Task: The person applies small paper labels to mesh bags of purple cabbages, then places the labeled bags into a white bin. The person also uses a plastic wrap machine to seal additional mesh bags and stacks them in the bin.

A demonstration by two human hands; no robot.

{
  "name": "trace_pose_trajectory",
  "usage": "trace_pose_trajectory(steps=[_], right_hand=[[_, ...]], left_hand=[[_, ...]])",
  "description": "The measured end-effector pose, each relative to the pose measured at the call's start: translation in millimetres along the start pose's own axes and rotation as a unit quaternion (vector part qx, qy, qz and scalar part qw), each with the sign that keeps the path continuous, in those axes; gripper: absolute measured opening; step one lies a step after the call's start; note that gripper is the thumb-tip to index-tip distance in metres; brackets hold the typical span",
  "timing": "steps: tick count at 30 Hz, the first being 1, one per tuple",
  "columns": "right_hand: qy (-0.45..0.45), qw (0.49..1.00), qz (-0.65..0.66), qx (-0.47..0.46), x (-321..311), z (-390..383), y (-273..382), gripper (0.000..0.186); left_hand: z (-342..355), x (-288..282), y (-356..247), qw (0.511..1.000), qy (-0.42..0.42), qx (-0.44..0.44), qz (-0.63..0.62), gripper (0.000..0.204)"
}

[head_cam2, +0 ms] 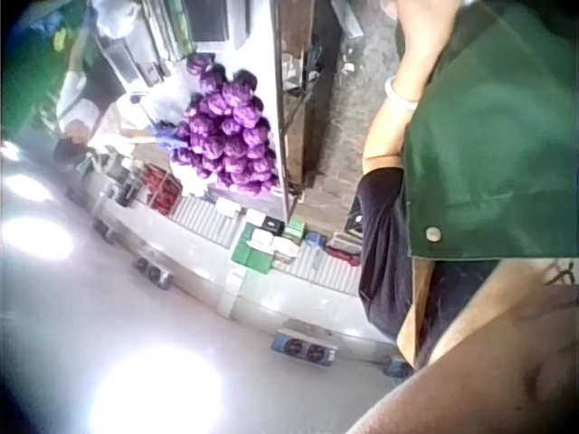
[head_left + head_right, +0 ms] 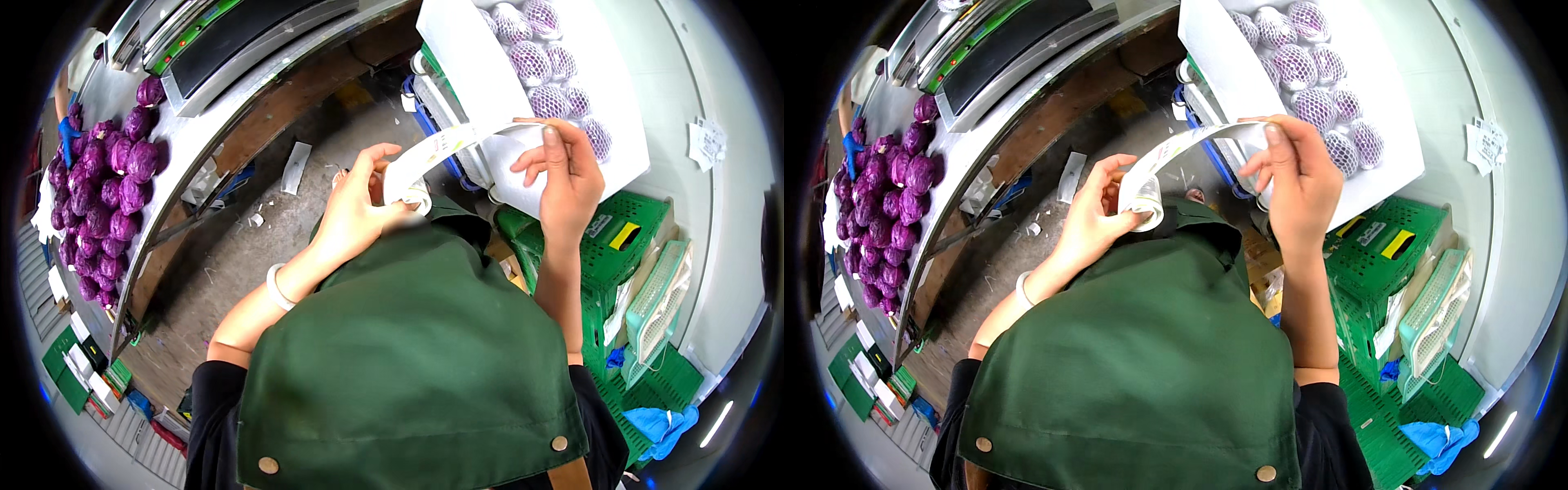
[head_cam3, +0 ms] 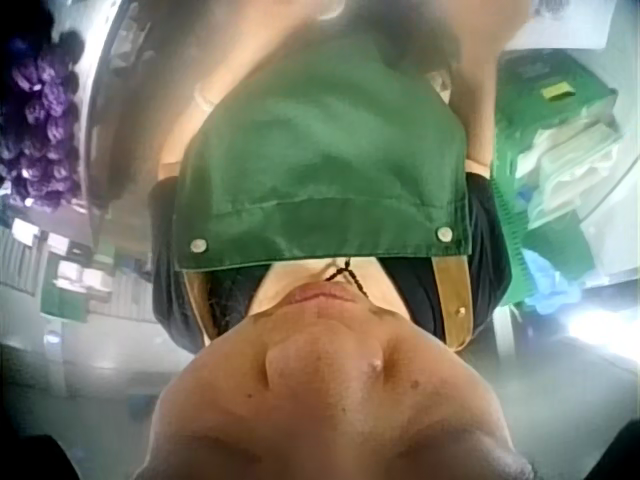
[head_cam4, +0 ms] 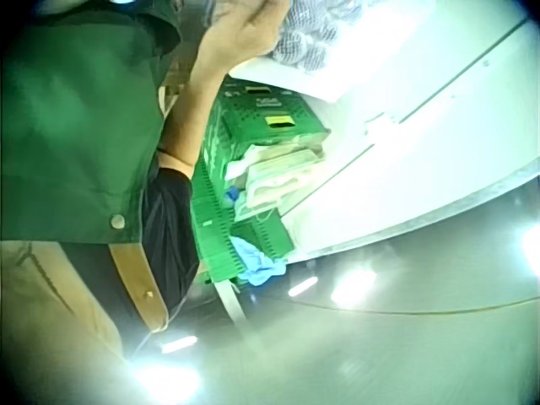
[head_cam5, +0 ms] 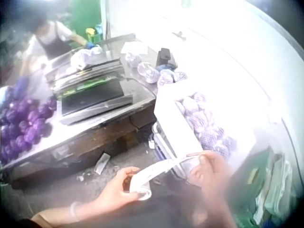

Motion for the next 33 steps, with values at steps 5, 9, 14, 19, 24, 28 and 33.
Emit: trace_pose_trajectory(steps=[5, 9, 14, 19, 24, 28, 33], right_hand=[[0.038, 0.994, 0.073, -0.065, 16.5, 7.4, -2.7, 0.016], [0.141, 0.981, 0.064, -0.117, 43.1, 12.7, 4.8, 0.010], [0.240, 0.949, -0.028, -0.201, 95.3, 37.2, 24.0, 0.013], [0.298, 0.875, -0.125, -0.361, 127.3, 65.2, 34.2, 0.033], [0.247, 0.892, -0.143, -0.350, 130.2, 74.7, 54.9, 0.054], [0.256, 0.892, -0.138, -0.346, 118.9, 68.2, 62.9, 0.068], [0.156, 0.918, -0.212, -0.297, 122.9, 65.1, 57.7, 0.080]], left_hand=[[9.0, -19.6, 32.1, 0.937, -0.113, 0.100, 0.316, 0.064], [23.3, -31.9, 80.9, 0.888, -0.216, 0.138, 0.381, 0.066], [60.5, -50.9, 72.5, 0.891, -0.232, 0.172, 0.349, 0.065], [73.4, -83.4, 22.2, 0.987, -0.047, 0.151, -0.018, 0.031], [69.6, -122.4, -25.2, 0.989, 0.010, 0.143, -0.024, 0.021], [66.8, -126.8, -51.5, 0.990, 0.078, 0.105, -0.059, 0.019], [77.4, -133.8, -74.1, 0.981, 0.131, 0.076, -0.119, 0.016]])
Point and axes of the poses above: each hand's wrist, its own z-axis towards the middle knuckle, its own x-axis out of the palm, y = z × x, the point moved 1 cm from there along z, towards the middle knuckle, and after that the axes turned 6 degrees about z, right-handed, at the moved point
